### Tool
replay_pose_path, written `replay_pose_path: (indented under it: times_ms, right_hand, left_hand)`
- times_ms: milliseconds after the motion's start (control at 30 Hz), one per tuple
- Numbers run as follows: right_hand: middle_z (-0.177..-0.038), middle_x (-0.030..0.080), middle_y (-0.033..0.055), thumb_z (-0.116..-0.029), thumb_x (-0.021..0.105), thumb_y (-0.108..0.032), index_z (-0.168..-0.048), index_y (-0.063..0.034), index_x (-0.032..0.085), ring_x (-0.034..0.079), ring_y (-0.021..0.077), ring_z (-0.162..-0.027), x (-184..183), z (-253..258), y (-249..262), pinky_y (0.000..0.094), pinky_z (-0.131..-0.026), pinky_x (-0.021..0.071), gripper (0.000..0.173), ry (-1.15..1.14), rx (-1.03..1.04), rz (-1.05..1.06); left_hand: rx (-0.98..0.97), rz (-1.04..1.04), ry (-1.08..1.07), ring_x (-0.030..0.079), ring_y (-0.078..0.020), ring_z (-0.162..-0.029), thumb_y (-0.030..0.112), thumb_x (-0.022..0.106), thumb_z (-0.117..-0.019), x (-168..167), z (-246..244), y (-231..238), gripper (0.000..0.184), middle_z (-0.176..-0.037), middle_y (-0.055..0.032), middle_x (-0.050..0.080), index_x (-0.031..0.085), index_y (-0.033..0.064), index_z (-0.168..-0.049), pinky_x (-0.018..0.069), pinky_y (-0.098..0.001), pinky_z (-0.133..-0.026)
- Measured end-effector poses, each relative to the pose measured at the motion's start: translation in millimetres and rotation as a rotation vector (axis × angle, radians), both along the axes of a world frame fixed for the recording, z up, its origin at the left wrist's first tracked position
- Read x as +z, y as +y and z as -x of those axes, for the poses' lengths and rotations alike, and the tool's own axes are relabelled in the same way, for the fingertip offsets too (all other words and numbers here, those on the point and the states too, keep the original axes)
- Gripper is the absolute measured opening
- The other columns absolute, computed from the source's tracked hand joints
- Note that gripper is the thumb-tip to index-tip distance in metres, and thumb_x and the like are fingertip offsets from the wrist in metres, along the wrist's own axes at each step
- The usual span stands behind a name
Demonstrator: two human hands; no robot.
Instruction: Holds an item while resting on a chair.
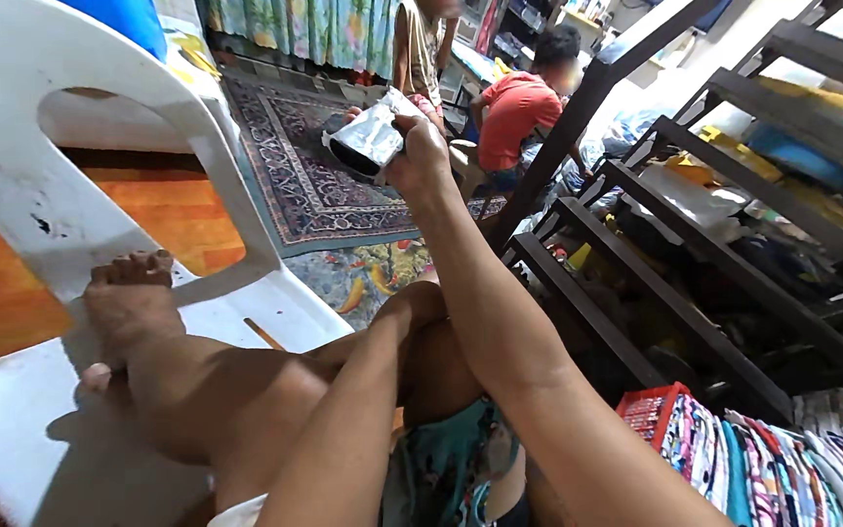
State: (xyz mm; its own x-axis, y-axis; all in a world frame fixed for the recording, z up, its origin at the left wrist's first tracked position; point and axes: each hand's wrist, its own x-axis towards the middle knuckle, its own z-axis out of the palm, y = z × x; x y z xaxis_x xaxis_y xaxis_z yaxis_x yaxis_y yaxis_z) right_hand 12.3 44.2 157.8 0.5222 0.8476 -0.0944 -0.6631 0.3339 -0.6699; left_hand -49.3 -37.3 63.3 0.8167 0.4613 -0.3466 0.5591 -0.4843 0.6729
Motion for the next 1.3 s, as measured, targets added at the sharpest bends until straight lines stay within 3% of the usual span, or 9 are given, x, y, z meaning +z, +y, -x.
replay_pose_path:
  times_ms: [267, 400, 633, 933, 1300]
  right_hand:
    - [-0.099, 0.059, 0.0176, -0.1065, 0.037, -0.014, -0.120, -0.0008, 0.047, 0.066, 0.0261, -0.082, 3, 1, -2, 0.0393, -0.074, 0.0595, 0.021, 0.028, 0.001, 0.028]
    - [-0.099, 0.060, 0.0174, -0.1066, 0.037, -0.015, -0.119, -0.0006, 0.047, 0.066, 0.0255, -0.082, 3, 1, -3, 0.0389, -0.074, 0.0595, 0.022, 0.014, 0.000, 0.027]
    - [-0.084, 0.061, 0.0118, -0.1094, 0.037, -0.023, -0.110, -0.0027, 0.050, 0.065, 0.0191, -0.069, 5, 2, -10, 0.0317, -0.063, 0.0585, 0.024, -0.079, 0.014, 0.066]
    - [-0.088, 0.061, 0.0124, -0.1097, 0.037, -0.025, -0.113, -0.0029, 0.050, 0.066, 0.0201, -0.073, 3, 1, -9, 0.0337, -0.066, 0.0593, 0.026, -0.079, 0.023, 0.076]
    - [-0.089, 0.061, 0.0129, -0.1096, 0.036, -0.025, -0.113, -0.0020, 0.052, 0.066, 0.0199, -0.073, 5, 1, -8, 0.0326, -0.066, 0.0588, 0.027, -0.079, 0.025, 0.107]
  left_hand:
    - [0.020, 0.023, -0.044, 0.062, -0.0378, -0.114, 0.020, 0.058, -0.1040, -5, 0, 1, 0.030, -0.118, -0.0254, 0.065, 0.066, -0.0058, -0.117, 0.0444, -0.0570, -0.100]
    - [0.036, 0.024, -0.026, 0.062, -0.0359, -0.111, 0.017, 0.057, -0.1049, 8, 7, -7, 0.028, -0.116, -0.0247, 0.065, 0.066, -0.0066, -0.116, 0.0453, -0.0543, -0.098]
    - [0.057, 0.030, -0.034, 0.061, -0.0363, -0.107, 0.014, 0.055, -0.1055, 14, 12, -11, 0.027, -0.113, -0.0263, 0.064, 0.065, -0.0093, -0.113, 0.0455, -0.0536, -0.096]
    - [0.016, 0.005, 0.015, 0.061, -0.0387, -0.113, 0.022, 0.055, -0.1056, -1, -1, 1, 0.032, -0.118, -0.0263, 0.065, 0.066, -0.0069, -0.115, 0.0442, -0.0582, -0.099]
    - [0.026, 0.001, 0.016, 0.061, -0.0389, -0.112, 0.017, 0.055, -0.1060, 9, 8, -7, 0.030, -0.117, -0.0273, 0.064, 0.065, -0.0093, -0.114, 0.0439, -0.0565, -0.099]
